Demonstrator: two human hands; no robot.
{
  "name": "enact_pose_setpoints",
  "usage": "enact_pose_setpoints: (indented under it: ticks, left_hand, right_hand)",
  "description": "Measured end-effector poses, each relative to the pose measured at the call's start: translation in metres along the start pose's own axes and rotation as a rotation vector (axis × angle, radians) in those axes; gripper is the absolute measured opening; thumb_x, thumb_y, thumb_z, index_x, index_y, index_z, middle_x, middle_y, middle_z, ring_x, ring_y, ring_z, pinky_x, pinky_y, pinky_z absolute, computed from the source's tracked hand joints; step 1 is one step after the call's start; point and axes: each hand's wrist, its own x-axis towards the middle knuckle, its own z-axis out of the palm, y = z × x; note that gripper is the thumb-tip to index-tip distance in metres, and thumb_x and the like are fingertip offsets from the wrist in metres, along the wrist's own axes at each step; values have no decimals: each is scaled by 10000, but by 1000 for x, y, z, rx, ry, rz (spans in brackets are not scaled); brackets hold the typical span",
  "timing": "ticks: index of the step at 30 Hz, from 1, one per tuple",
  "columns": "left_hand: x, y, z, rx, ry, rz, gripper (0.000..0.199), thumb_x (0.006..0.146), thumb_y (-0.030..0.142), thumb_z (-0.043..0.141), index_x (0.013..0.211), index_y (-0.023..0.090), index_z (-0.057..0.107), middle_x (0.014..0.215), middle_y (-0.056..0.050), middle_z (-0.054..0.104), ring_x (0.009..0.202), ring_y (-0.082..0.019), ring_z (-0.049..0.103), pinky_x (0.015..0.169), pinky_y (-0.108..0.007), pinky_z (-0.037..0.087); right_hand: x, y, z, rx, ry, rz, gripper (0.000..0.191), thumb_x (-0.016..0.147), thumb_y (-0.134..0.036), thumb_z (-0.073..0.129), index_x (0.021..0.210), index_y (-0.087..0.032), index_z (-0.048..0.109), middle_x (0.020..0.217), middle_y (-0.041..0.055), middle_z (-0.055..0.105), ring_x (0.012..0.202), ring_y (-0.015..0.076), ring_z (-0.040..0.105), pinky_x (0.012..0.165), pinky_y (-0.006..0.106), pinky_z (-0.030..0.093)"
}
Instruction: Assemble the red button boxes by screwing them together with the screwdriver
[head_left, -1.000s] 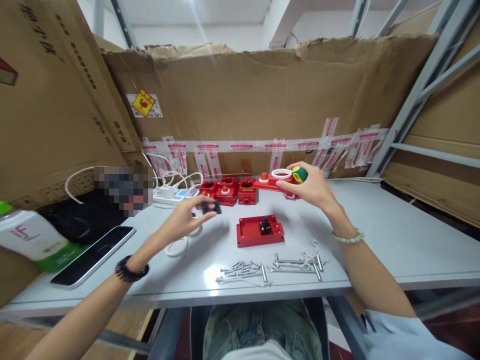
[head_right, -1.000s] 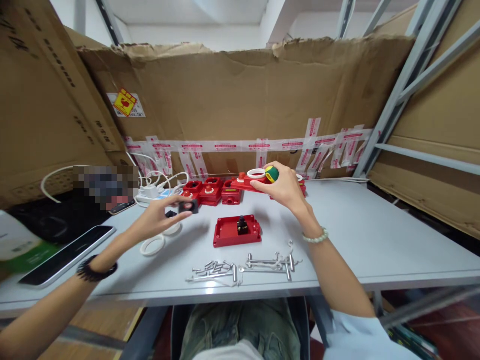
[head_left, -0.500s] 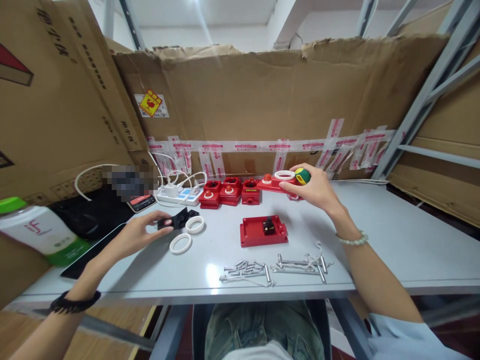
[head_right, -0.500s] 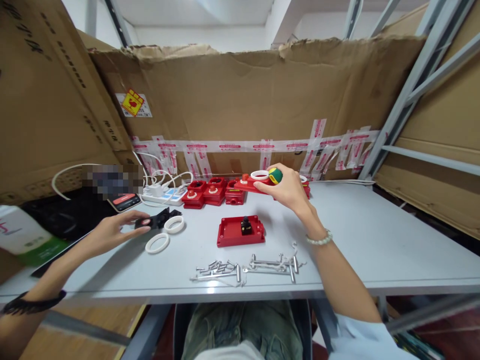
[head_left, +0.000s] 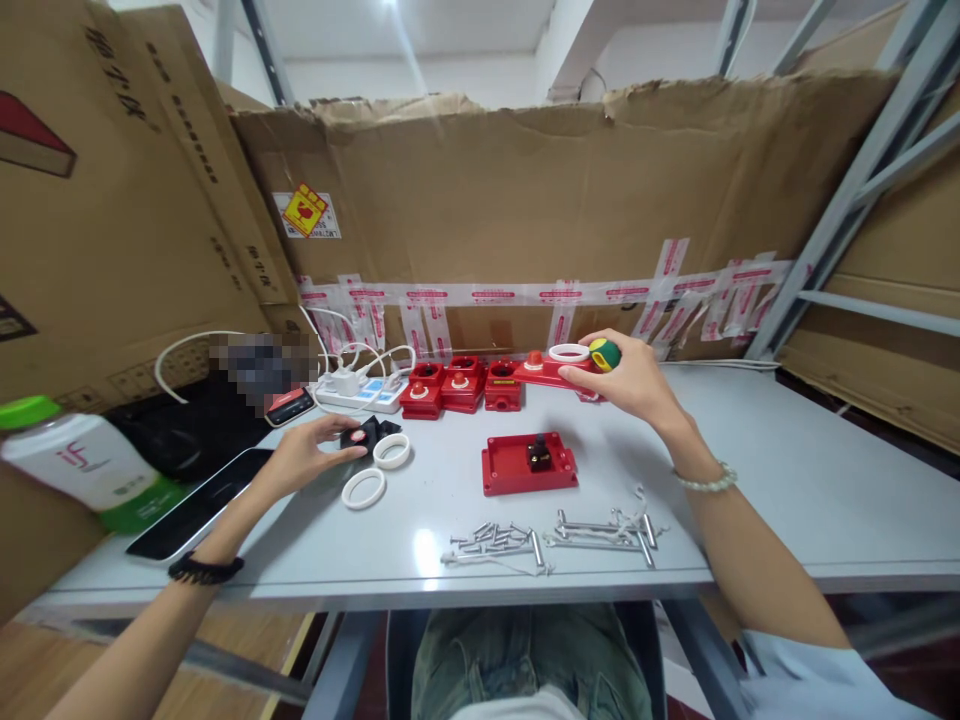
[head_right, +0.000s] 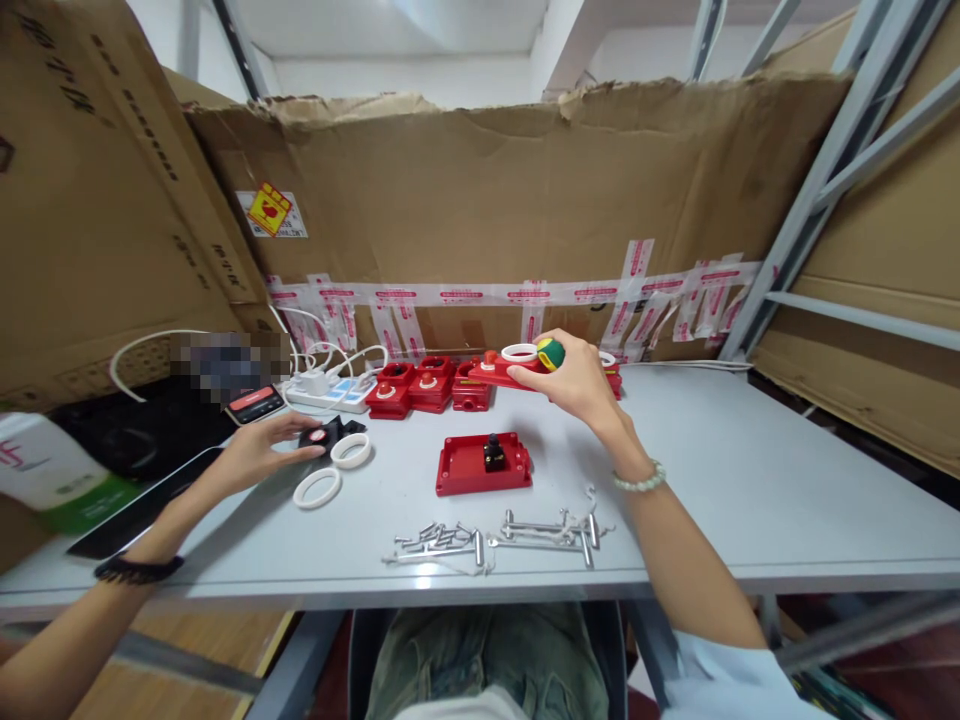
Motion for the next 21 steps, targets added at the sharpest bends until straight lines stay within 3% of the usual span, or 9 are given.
enact_pose_setpoints:
  ticks: [4,11,14,17,19,21]
  left_hand:
    - [14,-6,12,-65,7,-18,697,502,665,777,965,153,684,1012,-108,737,972,-306,687,959,-464,521]
    - [17,-11,16,-26,-40,-41,705,539,703,732,969,144,737,1031,-115,750,980,-334,690,936,-455,536]
    - [12,-12,11,8,-28,-14,697,650,764,601,943,152,758,1079,-132,737,998,-347,683,891,-453,550]
    - [2,-13,1,105,88,85,682,732,772,500,925,174,766,1071,-134,736,997,-342,676,868,-445,542]
    - [-6,-15,-7,192,155,155,640,770,746,472,913,198,769,1015,-124,737,938,-314,680,846,-425,533]
    - [-15,-18,-14,292,140,188,609,780,734,461,864,221,778,914,-110,718,826,-279,670,763,-387,532]
  right_hand:
    - [0,0,0,-43,43,-39,442,628,-518,747,914,-191,667,848,46,691,654,164,619,526,288,513]
    - [0,1,1,-27,32,-28,455,624,-522,751,923,-190,665,821,41,682,635,163,611,473,270,502]
    - [0,3,2,-2,22,-22,473,625,-536,749,934,-189,661,814,39,676,606,161,608,449,273,498]
    - [1,6,3,9,21,-26,486,625,-546,749,940,-187,660,808,40,677,597,164,610,465,289,504]
    - [2,8,4,-11,38,-55,471,630,-539,751,929,-186,665,805,42,683,629,173,619,520,307,517]
    - [2,9,5,-24,49,-81,455,638,-534,748,922,-187,669,807,44,690,675,185,629,576,323,523]
